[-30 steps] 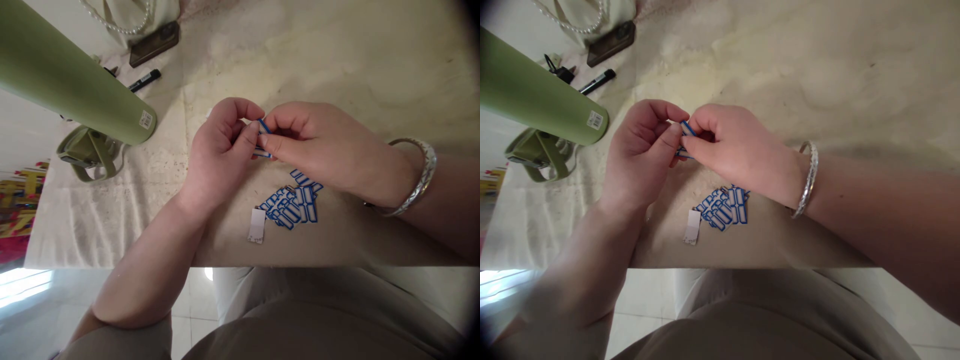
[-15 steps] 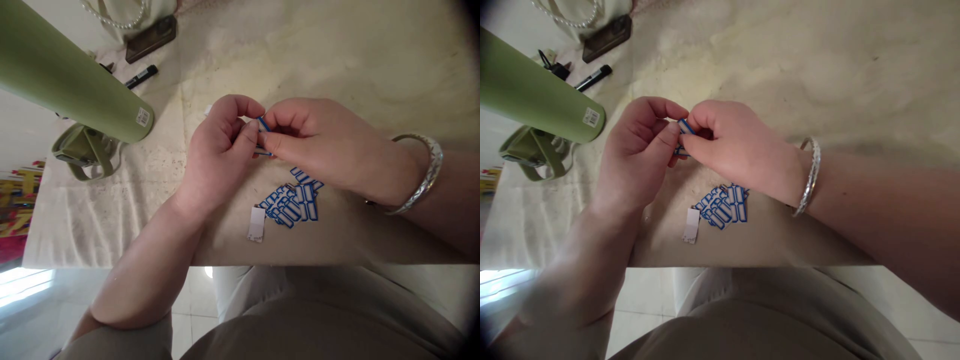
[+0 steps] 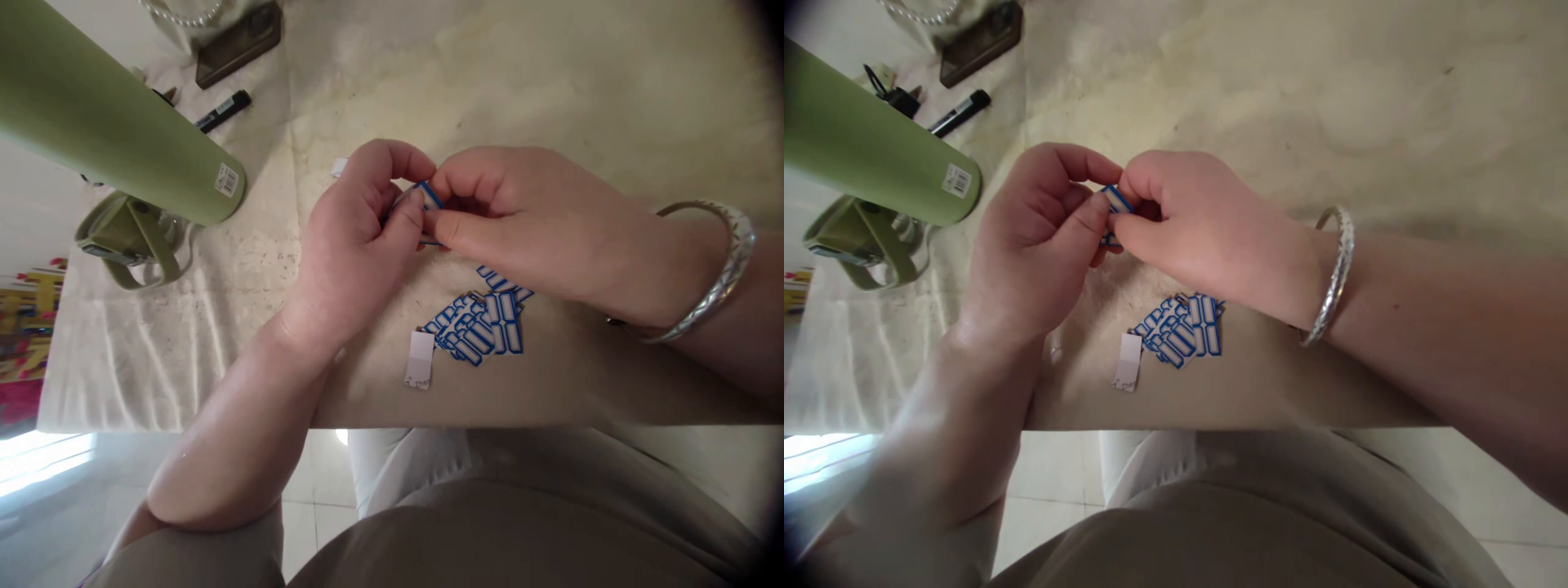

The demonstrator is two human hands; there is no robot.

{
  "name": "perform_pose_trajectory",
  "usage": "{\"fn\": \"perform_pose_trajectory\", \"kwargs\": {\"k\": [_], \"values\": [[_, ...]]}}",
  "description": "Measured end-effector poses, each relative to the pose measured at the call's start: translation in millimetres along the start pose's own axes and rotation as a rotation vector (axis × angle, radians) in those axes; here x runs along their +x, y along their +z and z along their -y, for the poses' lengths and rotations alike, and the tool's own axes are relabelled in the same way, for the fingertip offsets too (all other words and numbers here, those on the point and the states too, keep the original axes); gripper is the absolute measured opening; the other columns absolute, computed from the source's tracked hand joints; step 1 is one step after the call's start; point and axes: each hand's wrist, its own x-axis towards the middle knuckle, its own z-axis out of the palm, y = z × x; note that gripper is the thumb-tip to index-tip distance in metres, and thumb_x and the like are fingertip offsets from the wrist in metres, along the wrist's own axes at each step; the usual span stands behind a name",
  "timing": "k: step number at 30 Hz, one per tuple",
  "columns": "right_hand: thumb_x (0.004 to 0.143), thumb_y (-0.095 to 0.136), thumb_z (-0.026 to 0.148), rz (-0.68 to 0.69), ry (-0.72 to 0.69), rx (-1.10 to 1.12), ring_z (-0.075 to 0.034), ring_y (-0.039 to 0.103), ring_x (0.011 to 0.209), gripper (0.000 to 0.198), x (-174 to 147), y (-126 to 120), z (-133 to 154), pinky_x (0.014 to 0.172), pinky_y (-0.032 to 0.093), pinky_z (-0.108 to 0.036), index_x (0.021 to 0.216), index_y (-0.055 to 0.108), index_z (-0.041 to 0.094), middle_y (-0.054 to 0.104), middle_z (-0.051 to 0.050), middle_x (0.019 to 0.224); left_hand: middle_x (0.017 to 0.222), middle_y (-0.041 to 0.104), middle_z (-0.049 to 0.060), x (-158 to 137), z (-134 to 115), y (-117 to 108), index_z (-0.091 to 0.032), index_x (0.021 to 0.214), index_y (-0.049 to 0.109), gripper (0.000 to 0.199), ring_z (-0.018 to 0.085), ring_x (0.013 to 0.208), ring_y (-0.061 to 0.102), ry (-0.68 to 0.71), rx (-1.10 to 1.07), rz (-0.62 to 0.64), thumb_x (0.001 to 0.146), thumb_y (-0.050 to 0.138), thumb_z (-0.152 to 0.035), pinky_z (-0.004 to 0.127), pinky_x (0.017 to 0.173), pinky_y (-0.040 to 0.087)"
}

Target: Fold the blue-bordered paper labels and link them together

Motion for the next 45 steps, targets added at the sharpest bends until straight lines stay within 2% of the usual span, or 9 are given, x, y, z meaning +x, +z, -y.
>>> {"fn": "perform_pose_trajectory", "kwargs": {"k": [5, 14, 20, 31, 35, 45], "values": [[0.077, 0.048, 0.022, 0.019, 0.002, -0.001, -0.011, 0.042, 0.057, 0.010, -0.1, 0.7, 0.7, 0.048, 0.029, -0.027, 0.067, 0.048, 0.021, 0.049, 0.003, 0.064, 0.065, 0.060, -0.003, 0.2, -0.2, -0.4, -0.023, 0.092, 0.058, 0.009, 0.013, 0.064, 0.059, 0.000, 0.000, 0.006, 0.084, 0.056, -0.022, 0.023, 0.052, 0.044], [0.077, 0.049, 0.021, 0.010, -0.015, -0.007, -0.011, 0.041, 0.057, 0.012, 1.0, 0.7, -0.7, 0.049, 0.027, -0.028, 0.065, 0.046, 0.021, 0.048, 0.003, 0.062, 0.066, 0.060, -0.002, -0.4, 1.0, -2.1, -0.024, 0.097, 0.058, 0.012, 0.013, 0.063, 0.058, -0.001, 0.014, 0.040, 0.086, 0.053, -0.021, 0.024, 0.049, 0.041], [0.079, 0.049, 0.022, 0.019, -0.019, 0.005, -0.010, 0.041, 0.058, 0.012, 0.1, 0.2, 0.6, 0.050, 0.028, -0.028, 0.067, 0.048, 0.020, 0.048, 0.003, 0.063, 0.061, 0.058, -0.003, 0.0, -0.4, -0.8, -0.024, 0.095, 0.057, 0.012, 0.014, 0.064, 0.059, -0.018, -0.027, 0.016, 0.084, 0.057, -0.021, 0.025, 0.053, 0.043], [0.079, 0.049, 0.022, 0.007, -0.052, 0.013, -0.011, 0.040, 0.058, 0.015, -0.7, -1.5, 0.7, 0.051, 0.026, -0.028, 0.065, 0.046, 0.020, 0.047, 0.003, 0.062, 0.058, 0.057, -0.005, 0.9, 1.6, -0.3, -0.025, 0.100, 0.055, 0.017, 0.011, 0.056, 0.056, -0.037, -0.061, 0.011, 0.083, 0.056, -0.020, 0.023, 0.052, 0.043], [0.080, 0.047, 0.022, 0.032, -0.042, 0.030, -0.011, 0.040, 0.059, 0.014, -1.3, -2.0, 1.0, 0.052, 0.028, -0.027, 0.067, 0.048, 0.020, 0.048, 0.003, 0.063, 0.062, 0.059, -0.004, 1.8, 1.7, 0.3, -0.024, 0.097, 0.057, 0.014, 0.011, 0.059, 0.059, -0.042, -0.082, 0.009, 0.083, 0.056, -0.020, 0.022, 0.055, 0.045], [0.080, 0.056, 0.020, -0.043, -0.015, -0.008, -0.007, 0.040, 0.053, 0.016, 2.7, 4.1, -1.2, 0.047, 0.025, -0.021, 0.064, 0.053, 0.018, 0.047, 0.005, 0.058, 0.068, 0.063, -0.003, 1.3, -6.0, 1.3, -0.021, 0.089, 0.061, 0.012, 0.011, 0.069, 0.062, -0.101, -0.112, -0.007, 0.081, 0.056, -0.013, 0.021, 0.063, 0.047]]}}
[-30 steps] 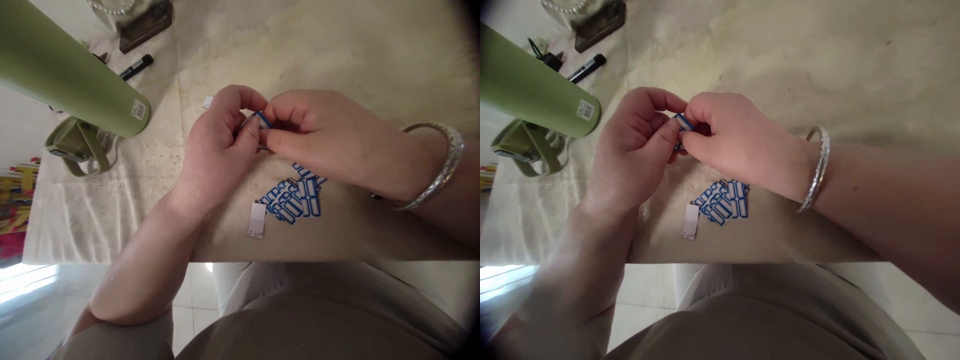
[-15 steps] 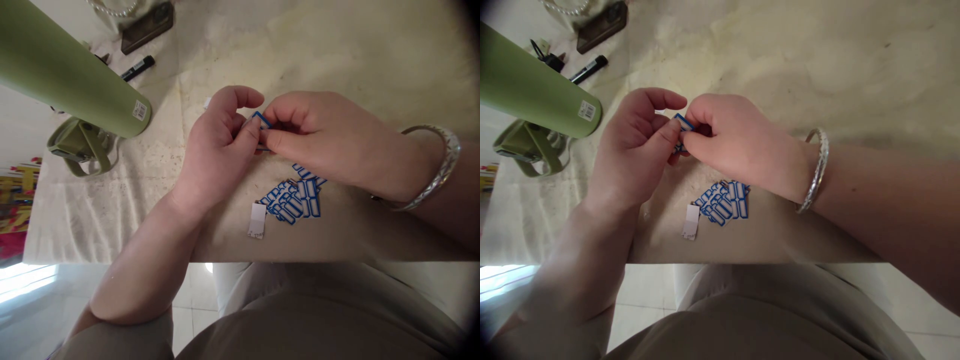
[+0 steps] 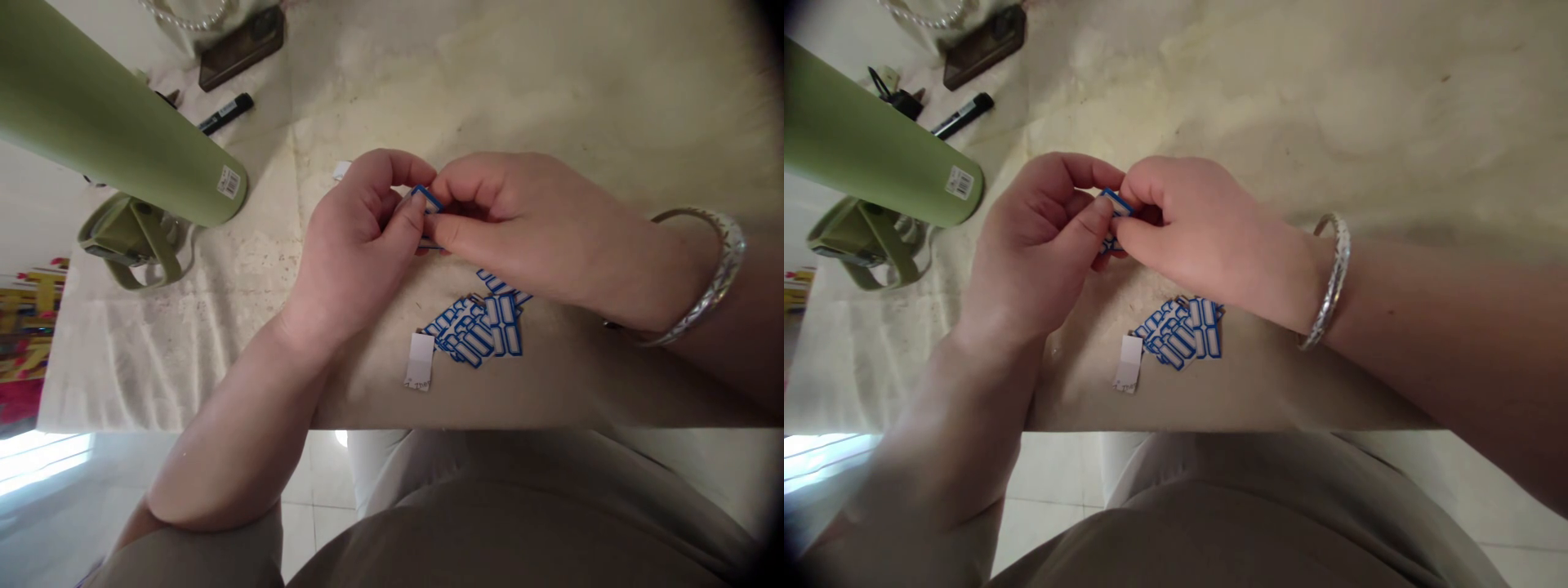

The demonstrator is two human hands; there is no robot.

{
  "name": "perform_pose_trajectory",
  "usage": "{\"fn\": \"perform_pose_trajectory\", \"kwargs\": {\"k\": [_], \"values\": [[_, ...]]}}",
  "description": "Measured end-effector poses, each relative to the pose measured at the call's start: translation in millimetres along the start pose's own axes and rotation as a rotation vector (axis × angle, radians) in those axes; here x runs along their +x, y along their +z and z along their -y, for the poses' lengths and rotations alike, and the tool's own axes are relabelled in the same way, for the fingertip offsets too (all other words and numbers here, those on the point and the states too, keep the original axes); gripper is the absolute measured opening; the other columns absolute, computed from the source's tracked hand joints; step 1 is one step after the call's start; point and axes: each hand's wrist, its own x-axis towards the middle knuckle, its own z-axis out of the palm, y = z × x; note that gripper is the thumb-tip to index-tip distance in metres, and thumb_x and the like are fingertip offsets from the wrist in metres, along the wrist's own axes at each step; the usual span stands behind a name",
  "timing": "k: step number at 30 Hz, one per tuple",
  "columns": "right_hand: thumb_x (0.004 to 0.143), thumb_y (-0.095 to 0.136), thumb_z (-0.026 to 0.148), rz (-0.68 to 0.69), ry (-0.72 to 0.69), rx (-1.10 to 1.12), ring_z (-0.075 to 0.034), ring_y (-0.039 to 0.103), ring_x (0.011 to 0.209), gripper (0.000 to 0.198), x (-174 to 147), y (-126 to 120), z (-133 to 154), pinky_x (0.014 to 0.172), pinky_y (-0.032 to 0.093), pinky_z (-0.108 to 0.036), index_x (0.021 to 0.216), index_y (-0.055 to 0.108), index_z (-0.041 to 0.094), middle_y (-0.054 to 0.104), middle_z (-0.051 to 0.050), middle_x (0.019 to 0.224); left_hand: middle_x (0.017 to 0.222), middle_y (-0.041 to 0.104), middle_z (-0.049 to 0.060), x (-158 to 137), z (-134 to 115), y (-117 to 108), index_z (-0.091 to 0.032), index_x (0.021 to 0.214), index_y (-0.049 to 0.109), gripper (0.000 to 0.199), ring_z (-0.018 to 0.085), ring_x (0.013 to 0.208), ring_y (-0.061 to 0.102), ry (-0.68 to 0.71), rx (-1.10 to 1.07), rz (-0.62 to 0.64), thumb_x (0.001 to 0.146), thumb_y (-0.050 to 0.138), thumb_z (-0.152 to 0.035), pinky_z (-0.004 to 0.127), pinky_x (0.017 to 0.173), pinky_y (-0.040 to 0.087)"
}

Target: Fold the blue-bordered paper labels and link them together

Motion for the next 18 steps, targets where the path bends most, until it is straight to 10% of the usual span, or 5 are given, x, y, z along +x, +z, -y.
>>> {"fn": "perform_pose_trajectory", "kwargs": {"k": [18], "values": [[0.083, 0.053, 0.020, -0.022, 0.000, 0.030, -0.006, 0.039, 0.054, 0.015, 0.3, -2.5, -0.8, 0.051, 0.028, -0.023, 0.069, 0.058, 0.017, 0.049, 0.005, 0.061, 0.063, 0.060, -0.003, 1.1, -0.4, -0.9, -0.020, 0.090, 0.061, 0.010, 0.008, 0.056, 0.056, -0.070, -0.138, -0.006, 0.079, 0.062, -0.019, 0.018, 0.052, 0.040]]}}
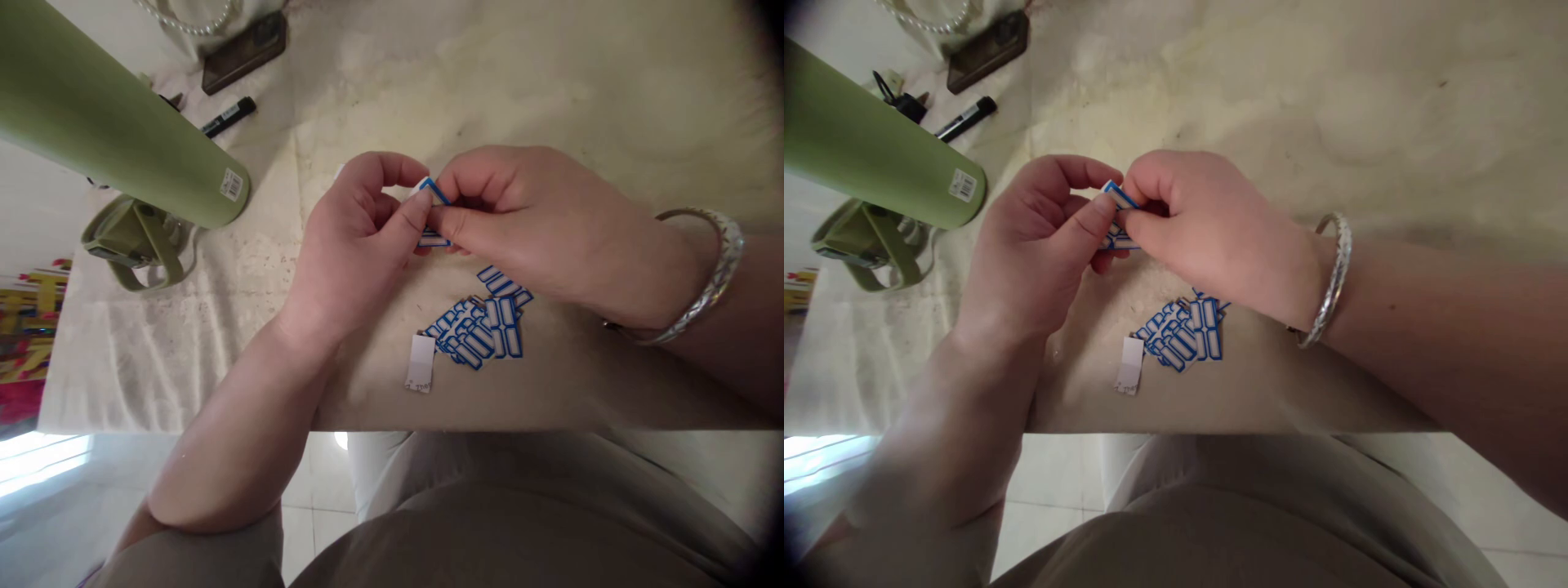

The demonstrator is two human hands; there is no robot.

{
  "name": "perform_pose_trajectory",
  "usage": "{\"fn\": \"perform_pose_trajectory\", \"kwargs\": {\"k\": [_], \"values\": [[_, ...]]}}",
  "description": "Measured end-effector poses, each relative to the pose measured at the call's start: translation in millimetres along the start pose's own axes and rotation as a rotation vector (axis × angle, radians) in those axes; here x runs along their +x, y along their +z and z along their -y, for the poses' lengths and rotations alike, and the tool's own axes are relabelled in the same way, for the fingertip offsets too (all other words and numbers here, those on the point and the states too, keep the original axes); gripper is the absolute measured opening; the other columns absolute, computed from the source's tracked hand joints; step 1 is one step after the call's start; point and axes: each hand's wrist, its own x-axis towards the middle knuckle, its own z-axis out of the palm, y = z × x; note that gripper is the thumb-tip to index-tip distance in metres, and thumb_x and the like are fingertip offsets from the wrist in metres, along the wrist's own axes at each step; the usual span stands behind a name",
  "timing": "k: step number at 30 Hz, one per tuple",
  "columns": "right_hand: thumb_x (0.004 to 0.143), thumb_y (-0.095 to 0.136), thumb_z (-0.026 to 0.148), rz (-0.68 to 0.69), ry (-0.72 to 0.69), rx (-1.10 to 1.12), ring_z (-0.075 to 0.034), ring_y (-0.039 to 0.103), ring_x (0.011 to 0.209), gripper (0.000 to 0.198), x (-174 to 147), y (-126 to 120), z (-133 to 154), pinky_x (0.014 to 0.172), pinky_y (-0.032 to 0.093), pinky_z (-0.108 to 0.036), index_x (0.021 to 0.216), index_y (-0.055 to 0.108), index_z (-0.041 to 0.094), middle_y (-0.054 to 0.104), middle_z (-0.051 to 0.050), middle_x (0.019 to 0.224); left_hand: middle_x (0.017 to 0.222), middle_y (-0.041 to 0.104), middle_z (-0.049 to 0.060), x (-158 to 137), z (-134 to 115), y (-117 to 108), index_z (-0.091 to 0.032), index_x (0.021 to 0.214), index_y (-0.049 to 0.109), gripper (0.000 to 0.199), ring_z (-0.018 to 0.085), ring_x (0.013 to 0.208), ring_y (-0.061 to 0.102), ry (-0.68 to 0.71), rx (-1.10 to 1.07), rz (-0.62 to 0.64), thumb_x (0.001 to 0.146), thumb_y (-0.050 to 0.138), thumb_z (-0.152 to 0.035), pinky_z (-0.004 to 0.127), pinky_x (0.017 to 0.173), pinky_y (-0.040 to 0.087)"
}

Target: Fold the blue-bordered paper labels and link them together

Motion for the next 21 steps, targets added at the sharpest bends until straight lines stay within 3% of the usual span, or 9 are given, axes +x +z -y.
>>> {"fn": "perform_pose_trajectory", "kwargs": {"k": [7, 13, 21], "values": [[0.083, 0.054, 0.026, 0.034, 0.037, 0.159, -0.010, 0.045, 0.055, 0.016, 4.7, -1.3, -6.4, 0.049, 0.031, -0.024, 0.070, 0.060, 0.019, 0.053, 0.003, 0.060, 0.062, 0.057, -0.003, 6.6, 5.4, -7.4, -0.017, 0.079, 0.059, 0.007, 0.005, 0.049, 0.047, -0.073, -0.187, 0.066, 0.076, 0.065, -0.018, 0.017, 0.046, 0.036], [0.085, 0.049, 0.037, 0.067, 0.032, 0.332, -0.011, 0.049, 0.057, 0.022, 7.9, 0.4, -13.2, 0.050, 0.034, -0.025, 0.075, 0.061, 0.021, 0.055, 0.003, 0.062, 0.070, 0.061, -0.002, 8.6, 4.5, -11.2, -0.017, 0.086, 0.061, 0.009, 0.005, 0.056, 0.050, -0.124, -0.225, 0.110, 0.076, 0.062, -0.017, 0.016, 0.052, 0.040], [0.085, 0.049, 0.037, 0.030, 0.125, 0.465, -0.010, 0.044, 0.053, 0.023, 9.1, 0.8, -11.1, 0.050, 0.031, -0.026, 0.070, 0.057, 0.020, 0.048, 0.004, 0.057, 0.070, 0.061, -0.001, 8.9, -1.5, -11.3, -0.015, 0.088, 0.060, 0.010, 0.006, 0.058, 0.053, -0.180, -0.228, 0.073, 0.079, 0.057, -0.017, 0.018, 0.056, 0.043]]}}
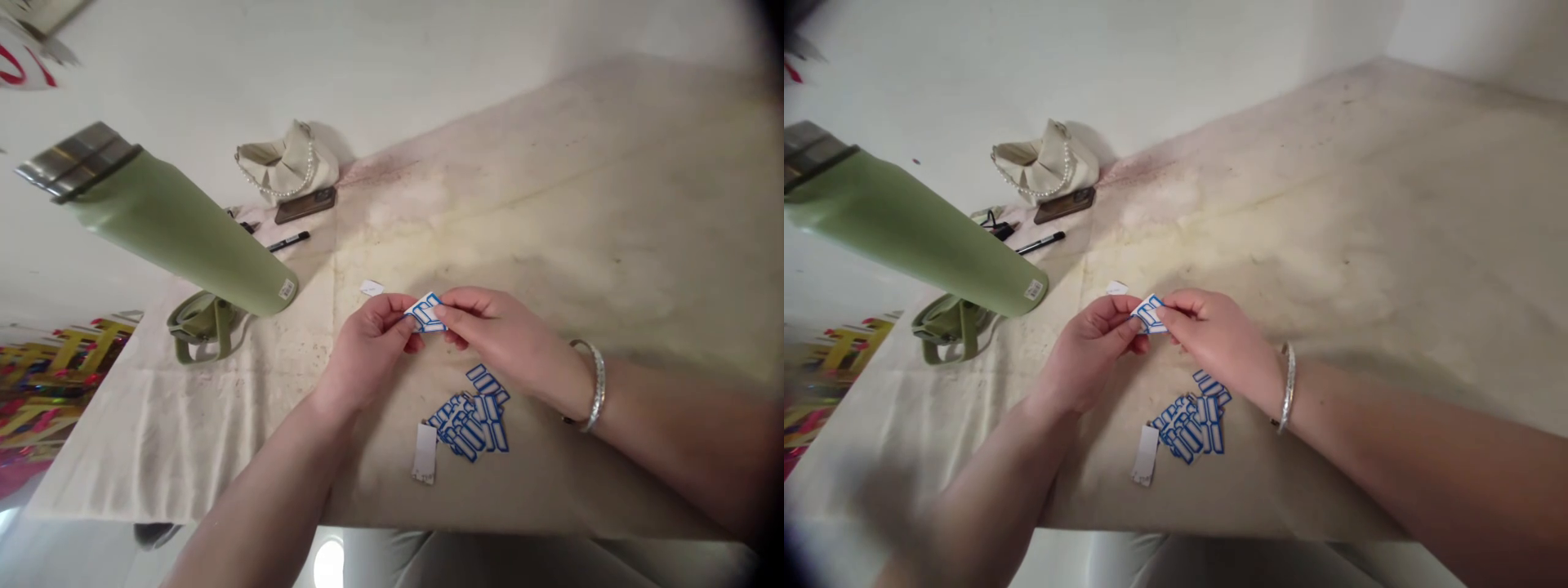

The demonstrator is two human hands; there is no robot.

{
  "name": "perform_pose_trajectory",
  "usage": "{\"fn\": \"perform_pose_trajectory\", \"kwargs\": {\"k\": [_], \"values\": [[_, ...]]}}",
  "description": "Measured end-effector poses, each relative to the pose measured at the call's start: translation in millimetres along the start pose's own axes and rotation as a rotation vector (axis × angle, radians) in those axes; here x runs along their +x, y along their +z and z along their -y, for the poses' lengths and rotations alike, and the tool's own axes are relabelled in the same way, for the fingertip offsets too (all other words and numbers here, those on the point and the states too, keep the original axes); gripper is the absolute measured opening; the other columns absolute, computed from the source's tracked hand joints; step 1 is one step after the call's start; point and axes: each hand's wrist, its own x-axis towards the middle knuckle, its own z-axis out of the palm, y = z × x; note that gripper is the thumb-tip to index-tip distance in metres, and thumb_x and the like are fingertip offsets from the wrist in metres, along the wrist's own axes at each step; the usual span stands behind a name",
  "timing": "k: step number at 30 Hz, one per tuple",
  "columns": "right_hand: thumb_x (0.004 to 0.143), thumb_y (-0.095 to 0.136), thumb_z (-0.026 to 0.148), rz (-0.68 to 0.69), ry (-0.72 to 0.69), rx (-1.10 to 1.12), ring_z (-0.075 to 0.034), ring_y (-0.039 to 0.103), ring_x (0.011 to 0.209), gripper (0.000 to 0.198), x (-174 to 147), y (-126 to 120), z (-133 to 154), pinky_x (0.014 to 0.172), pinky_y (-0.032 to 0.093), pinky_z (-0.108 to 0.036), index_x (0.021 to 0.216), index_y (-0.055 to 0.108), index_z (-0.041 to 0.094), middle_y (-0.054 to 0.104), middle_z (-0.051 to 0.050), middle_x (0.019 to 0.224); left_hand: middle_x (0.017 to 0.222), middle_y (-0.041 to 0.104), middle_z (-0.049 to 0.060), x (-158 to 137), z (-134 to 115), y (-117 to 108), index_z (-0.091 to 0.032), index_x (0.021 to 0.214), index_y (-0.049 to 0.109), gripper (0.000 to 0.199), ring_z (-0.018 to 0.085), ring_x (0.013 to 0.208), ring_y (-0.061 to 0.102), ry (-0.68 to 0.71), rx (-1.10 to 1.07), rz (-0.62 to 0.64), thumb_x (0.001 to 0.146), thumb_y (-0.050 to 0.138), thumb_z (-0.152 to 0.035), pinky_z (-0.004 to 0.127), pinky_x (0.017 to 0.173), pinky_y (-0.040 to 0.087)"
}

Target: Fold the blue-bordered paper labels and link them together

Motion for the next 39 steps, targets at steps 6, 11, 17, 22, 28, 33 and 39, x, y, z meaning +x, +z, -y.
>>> {"fn": "perform_pose_trajectory", "kwargs": {"k": [6, 11, 17, 22, 28, 33, 39], "values": [[0.086, 0.046, 0.037, -0.047, -0.037, 0.087, -0.012, 0.043, 0.056, 0.025, 2.9, -0.7, -5.5, 0.053, 0.032, -0.028, 0.069, 0.054, 0.021, 0.050, 0.003, 0.060, 0.068, 0.060, -0.001, 0.5, 0.6, -3.4, -0.017, 0.089, 0.060, 0.011, 0.007, 0.058, 0.054, -0.008, -0.020, -0.056, 0.078, 0.059, -0.019, 0.019, 0.057, 0.043], [0.082, 0.052, 0.037, -0.037, -0.019, 0.092, -0.012, 0.043, 0.058, 0.021, 3.6, 1.5, -5.5, 0.055, 0.032, -0.028, 0.070, 0.056, 0.021, 0.049, 0.003, 0.060, 0.071, 0.060, -0.001, 0.6, 0.7, -2.7, -0.017, 0.088, 0.061, 0.013, 0.007, 0.058, 0.054, -0.027, -0.025, -0.038, 0.078, 0.062, -0.025, 0.020, 0.058, 0.043], [0.084, 0.050, 0.040, -0.016, -0.043, 0.047, -0.012, 0.043, 0.058, 0.024, 1.8, 2.6, -5.6, 0.054, 0.032, -0.028, 0.071, 0.058, 0.020, 0.051, 0.002, 0.061, 0.060, 0.055, -0.003, -0.3, 0.9, -1.2, -0.015, 0.077, 0.056, 0.013, 0.006, 0.052, 0.049, -0.024, -0.011, -0.063, 0.078, 0.062, -0.026, 0.018, 0.051, 0.038], [0.087, 0.045, 0.045, 0.025, -0.055, 0.065, -0.012, 0.043, 0.057, 0.031, 1.0, 2.2, -7.1, 0.053, 0.032, -0.028, 0.070, 0.054, 0.020, 0.050, 0.002, 0.062, 0.060, 0.054, -0.003, 0.3, 3.7, -3.6, -0.015, 0.079, 0.055, 0.016, 0.005, 0.050, 0.045, -0.055, -0.063, -0.026, 0.079, 0.062, -0.029, 0.017, 0.048, 0.033], [0.088, 0.043, 0.047, 0.003, -0.009, 0.121, -0.012, 0.047, 0.060, 0.035, 0.1, 1.7, -4.9, 0.057, 0.036, -0.027, 0.069, 0.054, 0.020, 0.053, 0.001, 0.066, 0.062, 0.054, -0.002, -0.7, 4.1, -4.8, -0.016, 0.077, 0.055, 0.017, 0.005, 0.049, 0.044, -0.083, -0.129, 0.004, 0.079, 0.063, -0.031, 0.017, 0.047, 0.031], [0.087, 0.044, 0.047, -0.009, 0.028, 0.272, -0.012, 0.050, 0.063, 0.033, 1.4, 2.4, -6.1, 0.059, 0.040, -0.027, 0.071, 0.057, 0.021, 0.057, 0.000, 0.071, 0.061, 0.054, -0.002, -1.0, 2.3, -3.2, -0.016, 0.076, 0.055, 0.017, 0.006, 0.048, 0.044, -0.095, -0.115, -0.015, 0.077, 0.064, -0.030, 0.018, 0.046, 0.031], [0.084, 0.050, 0.045, 0.015, -0.007, 0.130, -0.012, 0.044, 0.058, 0.030, 1.2, 2.7, -5.5, 0.054, 0.033, -0.027, 0.069, 0.056, 0.020, 0.050, 0.002, 0.062, 0.059, 0.053, -0.002, -1.1, 2.6, -1.5, -0.015, 0.077, 0.055, 0.018, 0.005, 0.048, 0.042, -0.066, -0.033, -0.030, 0.077, 0.063, -0.032, 0.018, 0.045, 0.029]]}}
